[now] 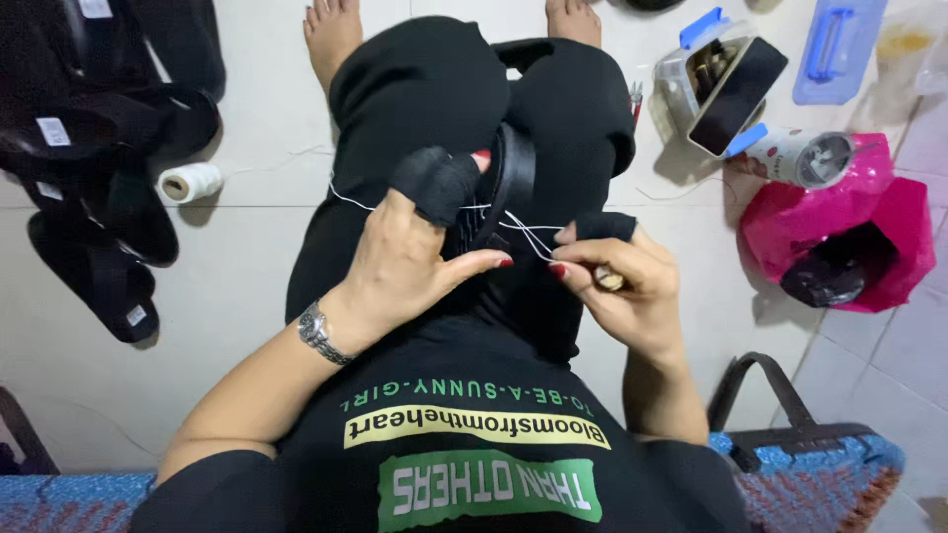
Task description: The person sits on the floor and sews a black slipper using a needle and white thread. They repeatedly insert the needle into the slipper strap and pull the thread through to secure it. Finally, they use a pair of scissors to cut the thread.
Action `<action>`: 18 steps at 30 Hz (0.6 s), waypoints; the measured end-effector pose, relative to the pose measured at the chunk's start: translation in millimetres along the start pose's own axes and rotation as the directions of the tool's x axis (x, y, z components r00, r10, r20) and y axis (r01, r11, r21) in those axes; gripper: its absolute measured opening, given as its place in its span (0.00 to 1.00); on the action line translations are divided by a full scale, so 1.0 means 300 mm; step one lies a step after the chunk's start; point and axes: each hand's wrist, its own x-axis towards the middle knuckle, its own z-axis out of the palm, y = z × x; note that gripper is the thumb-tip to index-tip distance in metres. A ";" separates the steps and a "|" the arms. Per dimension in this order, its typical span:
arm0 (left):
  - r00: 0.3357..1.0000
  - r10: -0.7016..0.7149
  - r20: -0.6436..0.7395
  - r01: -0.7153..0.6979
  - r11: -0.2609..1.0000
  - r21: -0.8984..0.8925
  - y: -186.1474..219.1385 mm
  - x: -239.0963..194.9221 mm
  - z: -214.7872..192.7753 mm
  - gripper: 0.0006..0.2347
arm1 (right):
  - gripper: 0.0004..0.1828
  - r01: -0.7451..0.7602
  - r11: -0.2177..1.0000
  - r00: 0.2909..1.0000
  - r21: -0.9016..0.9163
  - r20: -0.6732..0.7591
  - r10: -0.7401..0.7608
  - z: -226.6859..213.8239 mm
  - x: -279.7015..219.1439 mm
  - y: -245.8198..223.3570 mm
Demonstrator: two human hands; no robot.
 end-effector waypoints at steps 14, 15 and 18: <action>0.999 0.040 -0.012 -0.039 0.998 0.056 0.000 -0.011 0.059 0.32 | 0.04 -0.068 0.995 0.899 0.079 0.436 0.026 -0.142 0.168 -0.032; 0.999 0.044 -0.018 -0.043 0.998 0.055 -0.007 -0.001 0.044 0.32 | 0.04 -0.062 0.995 0.900 0.074 0.435 0.024 -0.131 0.181 -0.056; 0.998 0.062 -0.010 -0.063 0.997 -0.037 -0.020 0.007 0.011 0.33 | 0.10 0.058 0.992 0.906 -0.114 0.424 -0.005 -0.103 0.187 -0.111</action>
